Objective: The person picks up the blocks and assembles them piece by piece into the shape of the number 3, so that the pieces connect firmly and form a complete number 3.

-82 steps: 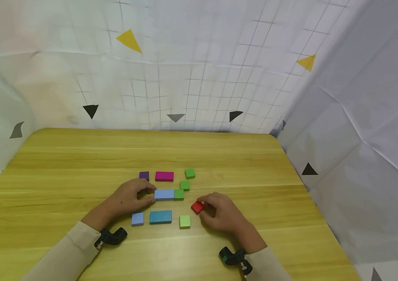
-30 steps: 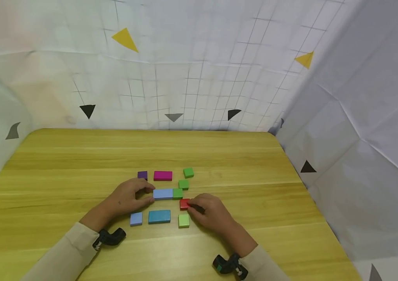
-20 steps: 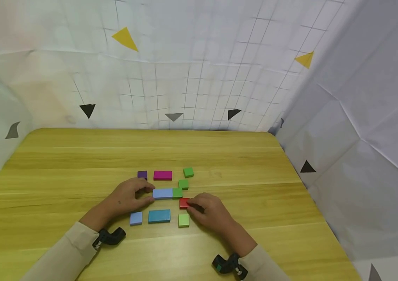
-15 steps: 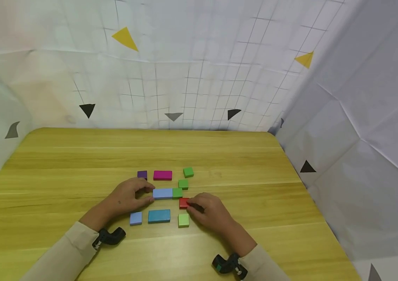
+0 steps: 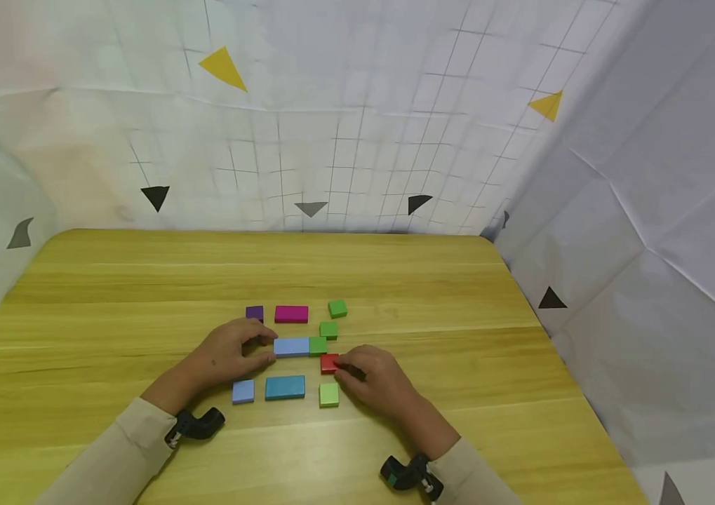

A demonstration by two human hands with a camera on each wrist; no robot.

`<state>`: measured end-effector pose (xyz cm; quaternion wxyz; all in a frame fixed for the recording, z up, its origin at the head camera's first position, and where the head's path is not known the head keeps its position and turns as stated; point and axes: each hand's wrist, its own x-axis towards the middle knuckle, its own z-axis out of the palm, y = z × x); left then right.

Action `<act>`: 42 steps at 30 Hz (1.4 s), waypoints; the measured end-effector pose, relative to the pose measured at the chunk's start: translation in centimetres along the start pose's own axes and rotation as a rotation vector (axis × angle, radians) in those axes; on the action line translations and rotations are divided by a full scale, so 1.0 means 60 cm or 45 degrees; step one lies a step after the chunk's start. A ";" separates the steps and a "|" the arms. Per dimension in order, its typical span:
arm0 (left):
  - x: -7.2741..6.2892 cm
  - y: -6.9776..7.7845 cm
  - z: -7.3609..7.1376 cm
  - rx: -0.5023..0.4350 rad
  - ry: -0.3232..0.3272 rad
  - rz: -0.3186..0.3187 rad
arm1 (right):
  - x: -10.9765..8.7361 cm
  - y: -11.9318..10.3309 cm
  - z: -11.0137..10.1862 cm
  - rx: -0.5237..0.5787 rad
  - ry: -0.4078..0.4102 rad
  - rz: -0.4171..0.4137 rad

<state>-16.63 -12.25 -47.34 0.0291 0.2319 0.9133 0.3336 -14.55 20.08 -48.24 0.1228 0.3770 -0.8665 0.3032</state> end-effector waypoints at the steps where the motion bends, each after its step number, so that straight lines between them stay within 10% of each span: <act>1: 0.000 0.000 0.000 0.002 0.002 0.004 | 0.001 -0.001 0.000 0.004 -0.002 0.008; 42: 0.001 -0.001 -0.002 -0.033 -0.022 -0.027 | 0.001 -0.007 0.003 -0.048 0.007 0.045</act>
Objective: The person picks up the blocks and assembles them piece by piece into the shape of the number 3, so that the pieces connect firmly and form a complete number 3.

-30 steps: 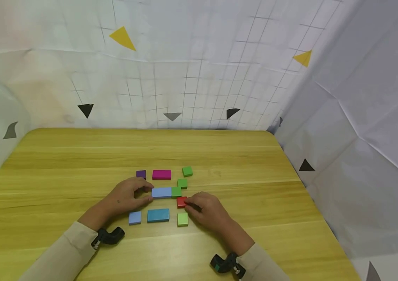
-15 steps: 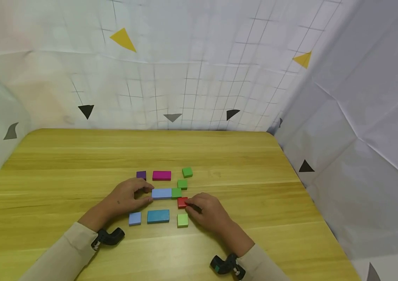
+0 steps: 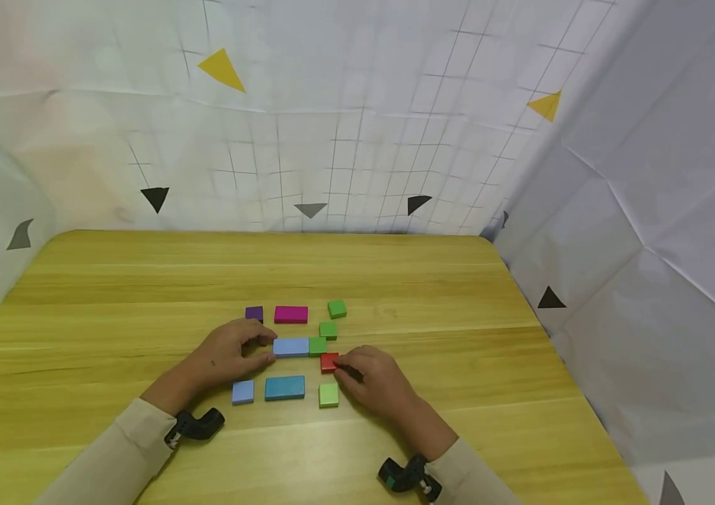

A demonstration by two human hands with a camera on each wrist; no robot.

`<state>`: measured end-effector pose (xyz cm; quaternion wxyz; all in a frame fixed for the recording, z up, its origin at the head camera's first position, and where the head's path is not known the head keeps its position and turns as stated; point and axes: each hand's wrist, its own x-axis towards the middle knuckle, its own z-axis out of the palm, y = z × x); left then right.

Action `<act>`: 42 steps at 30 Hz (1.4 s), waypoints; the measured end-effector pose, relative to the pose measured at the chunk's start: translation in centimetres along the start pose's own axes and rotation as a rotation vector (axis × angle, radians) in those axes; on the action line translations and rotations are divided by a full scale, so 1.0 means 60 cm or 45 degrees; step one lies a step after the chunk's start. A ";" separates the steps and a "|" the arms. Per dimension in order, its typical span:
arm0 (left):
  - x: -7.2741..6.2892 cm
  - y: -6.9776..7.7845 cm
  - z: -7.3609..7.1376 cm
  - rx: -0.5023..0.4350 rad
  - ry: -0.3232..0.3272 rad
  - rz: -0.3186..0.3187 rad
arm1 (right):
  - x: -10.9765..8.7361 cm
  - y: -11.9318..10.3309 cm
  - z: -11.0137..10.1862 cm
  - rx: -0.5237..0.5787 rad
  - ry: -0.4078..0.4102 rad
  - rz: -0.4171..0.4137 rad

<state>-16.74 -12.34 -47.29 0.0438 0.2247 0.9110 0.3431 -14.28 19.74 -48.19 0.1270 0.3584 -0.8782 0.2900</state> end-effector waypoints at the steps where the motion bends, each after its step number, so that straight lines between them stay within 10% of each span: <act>1: 0.000 0.000 0.000 0.000 -0.002 -0.004 | 0.000 0.000 0.000 0.001 0.000 0.004; 42: -0.001 0.003 -0.001 -0.034 -0.015 -0.029 | -0.002 0.000 0.002 0.040 0.072 -0.072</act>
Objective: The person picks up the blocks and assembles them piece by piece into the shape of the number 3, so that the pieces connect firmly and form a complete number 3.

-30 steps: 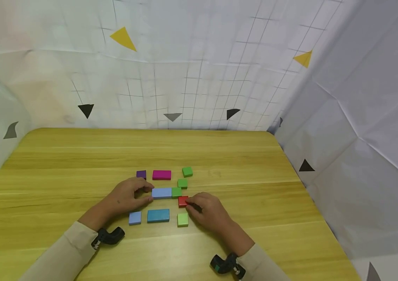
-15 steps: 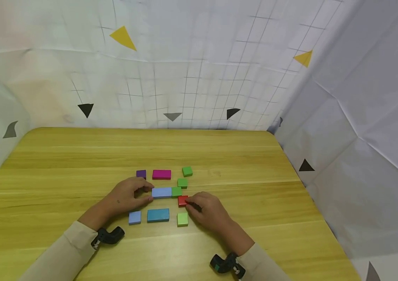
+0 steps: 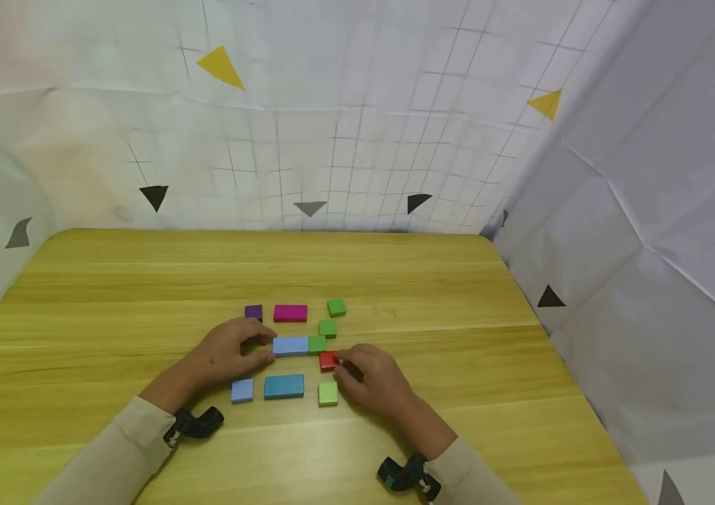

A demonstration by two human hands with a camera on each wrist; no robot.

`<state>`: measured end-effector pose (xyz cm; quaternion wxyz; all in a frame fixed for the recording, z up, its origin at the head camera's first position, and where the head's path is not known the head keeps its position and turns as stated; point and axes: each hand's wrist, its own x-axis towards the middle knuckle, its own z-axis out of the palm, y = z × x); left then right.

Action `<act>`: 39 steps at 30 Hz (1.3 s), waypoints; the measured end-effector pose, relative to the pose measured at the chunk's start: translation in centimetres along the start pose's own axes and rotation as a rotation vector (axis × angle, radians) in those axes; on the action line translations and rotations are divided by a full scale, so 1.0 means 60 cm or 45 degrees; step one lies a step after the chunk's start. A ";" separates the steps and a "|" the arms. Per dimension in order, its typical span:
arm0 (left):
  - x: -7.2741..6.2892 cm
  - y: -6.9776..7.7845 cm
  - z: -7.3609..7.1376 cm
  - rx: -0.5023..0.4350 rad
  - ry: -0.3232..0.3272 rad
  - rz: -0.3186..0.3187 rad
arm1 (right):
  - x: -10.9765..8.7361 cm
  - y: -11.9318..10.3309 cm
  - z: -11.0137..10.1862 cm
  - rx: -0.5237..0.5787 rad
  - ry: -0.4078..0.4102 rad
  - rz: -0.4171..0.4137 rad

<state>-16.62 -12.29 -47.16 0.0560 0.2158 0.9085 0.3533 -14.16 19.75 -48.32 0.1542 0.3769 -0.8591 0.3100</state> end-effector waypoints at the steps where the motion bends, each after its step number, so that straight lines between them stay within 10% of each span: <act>1: 0.000 0.000 0.000 0.000 0.000 0.000 | 0.000 -0.001 0.000 0.009 0.007 -0.017; 21: 0.002 0.000 -0.003 0.038 0.011 0.028 | 0.008 -0.009 0.002 0.094 0.018 -0.280; 39: 0.004 -0.003 -0.002 0.041 -0.011 0.019 | 0.005 -0.008 0.004 0.045 -0.031 -0.154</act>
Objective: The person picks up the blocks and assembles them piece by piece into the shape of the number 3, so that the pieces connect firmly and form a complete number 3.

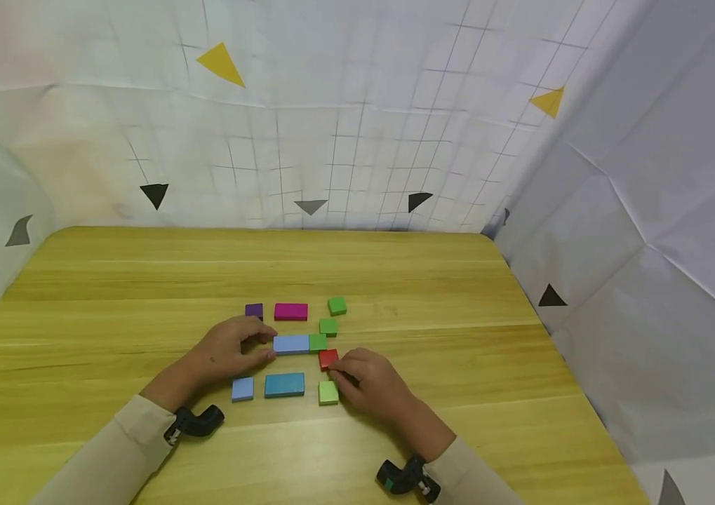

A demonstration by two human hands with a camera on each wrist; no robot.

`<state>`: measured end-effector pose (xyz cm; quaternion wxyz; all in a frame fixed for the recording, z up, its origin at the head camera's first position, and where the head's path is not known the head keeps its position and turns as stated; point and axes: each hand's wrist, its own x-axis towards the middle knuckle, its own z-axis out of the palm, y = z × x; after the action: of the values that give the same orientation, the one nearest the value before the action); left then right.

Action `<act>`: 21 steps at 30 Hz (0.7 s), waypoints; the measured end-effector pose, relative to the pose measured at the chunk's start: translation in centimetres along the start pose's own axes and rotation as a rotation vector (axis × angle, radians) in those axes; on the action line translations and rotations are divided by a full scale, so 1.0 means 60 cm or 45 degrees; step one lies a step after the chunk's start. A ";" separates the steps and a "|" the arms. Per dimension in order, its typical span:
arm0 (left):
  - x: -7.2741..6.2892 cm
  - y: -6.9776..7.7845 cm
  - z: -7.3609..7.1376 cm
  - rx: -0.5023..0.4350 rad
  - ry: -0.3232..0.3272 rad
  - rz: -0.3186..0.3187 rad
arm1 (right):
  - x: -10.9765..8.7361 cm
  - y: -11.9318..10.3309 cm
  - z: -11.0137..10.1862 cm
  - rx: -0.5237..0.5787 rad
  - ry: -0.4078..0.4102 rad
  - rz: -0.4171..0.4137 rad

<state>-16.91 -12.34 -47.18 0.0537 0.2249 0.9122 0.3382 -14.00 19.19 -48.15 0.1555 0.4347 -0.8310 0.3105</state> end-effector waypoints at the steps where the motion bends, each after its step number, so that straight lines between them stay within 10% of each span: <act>1: 0.000 0.000 0.000 0.003 -0.001 0.000 | 0.000 0.000 0.000 -0.004 0.001 0.002; 21: -0.002 0.000 0.000 0.012 0.021 0.042 | -0.008 0.003 0.003 -0.202 0.045 0.173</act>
<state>-16.82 -12.40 -47.22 0.0396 0.2373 0.9104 0.3365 -13.89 19.48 -48.61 0.1827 0.3581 -0.8776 0.2610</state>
